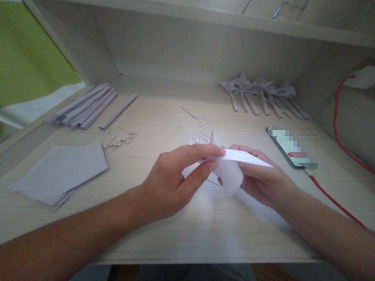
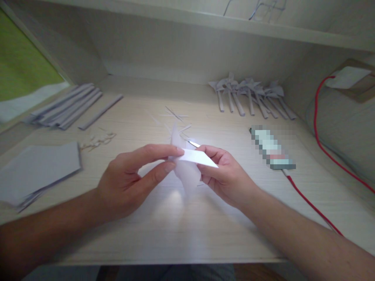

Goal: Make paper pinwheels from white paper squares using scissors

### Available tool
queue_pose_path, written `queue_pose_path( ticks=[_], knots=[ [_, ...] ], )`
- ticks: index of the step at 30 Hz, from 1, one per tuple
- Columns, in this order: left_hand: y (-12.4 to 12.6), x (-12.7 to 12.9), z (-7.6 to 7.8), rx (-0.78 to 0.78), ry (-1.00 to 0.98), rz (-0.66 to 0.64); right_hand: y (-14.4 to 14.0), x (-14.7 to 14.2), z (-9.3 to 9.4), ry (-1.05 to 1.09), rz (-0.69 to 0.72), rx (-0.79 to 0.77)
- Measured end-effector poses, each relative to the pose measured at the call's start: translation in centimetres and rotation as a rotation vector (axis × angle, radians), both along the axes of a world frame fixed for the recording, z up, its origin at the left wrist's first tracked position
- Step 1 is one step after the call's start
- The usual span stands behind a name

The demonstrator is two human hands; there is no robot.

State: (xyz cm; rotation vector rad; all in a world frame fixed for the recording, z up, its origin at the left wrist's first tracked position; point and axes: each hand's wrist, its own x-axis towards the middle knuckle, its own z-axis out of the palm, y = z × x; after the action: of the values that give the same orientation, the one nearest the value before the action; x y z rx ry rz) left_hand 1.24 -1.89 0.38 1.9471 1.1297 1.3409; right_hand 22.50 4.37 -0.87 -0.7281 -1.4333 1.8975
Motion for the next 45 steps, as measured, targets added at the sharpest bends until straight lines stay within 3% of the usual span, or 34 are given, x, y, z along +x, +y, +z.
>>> queue_pose_path(
  ticks=[10, 15, 23, 30, 36, 45],
  knots=[
    [0.4, 0.3, -0.6, 0.035, -0.057, -0.024, -0.7, -0.7, 0.9, 0.011, -0.092, -0.170],
    [0.6, 0.2, -0.7, 0.063, -0.045, -0.033, -0.7, -0.8, 0.9, -0.015, -0.110, -0.146],
    [0.7, -0.1, -0.7, 0.216, -0.033, 0.208, -0.9, -0.9, 1.0, -0.064, -0.121, -0.070],
    [0.4, -0.3, 0.2, 0.106, -0.001, 0.034, -0.6, -0.5, 0.5, -0.056, -0.082, -0.056],
    [0.5, -0.3, 0.2, 0.054, 0.027, 0.031, -0.6, -0.1, 0.1, -0.072, -0.088, 0.037],
    [0.8, -0.5, -0.2, -0.033, 0.030, -0.030, -1.4, -0.5, 1.0, -0.164, -0.136, 0.225]
  ],
)
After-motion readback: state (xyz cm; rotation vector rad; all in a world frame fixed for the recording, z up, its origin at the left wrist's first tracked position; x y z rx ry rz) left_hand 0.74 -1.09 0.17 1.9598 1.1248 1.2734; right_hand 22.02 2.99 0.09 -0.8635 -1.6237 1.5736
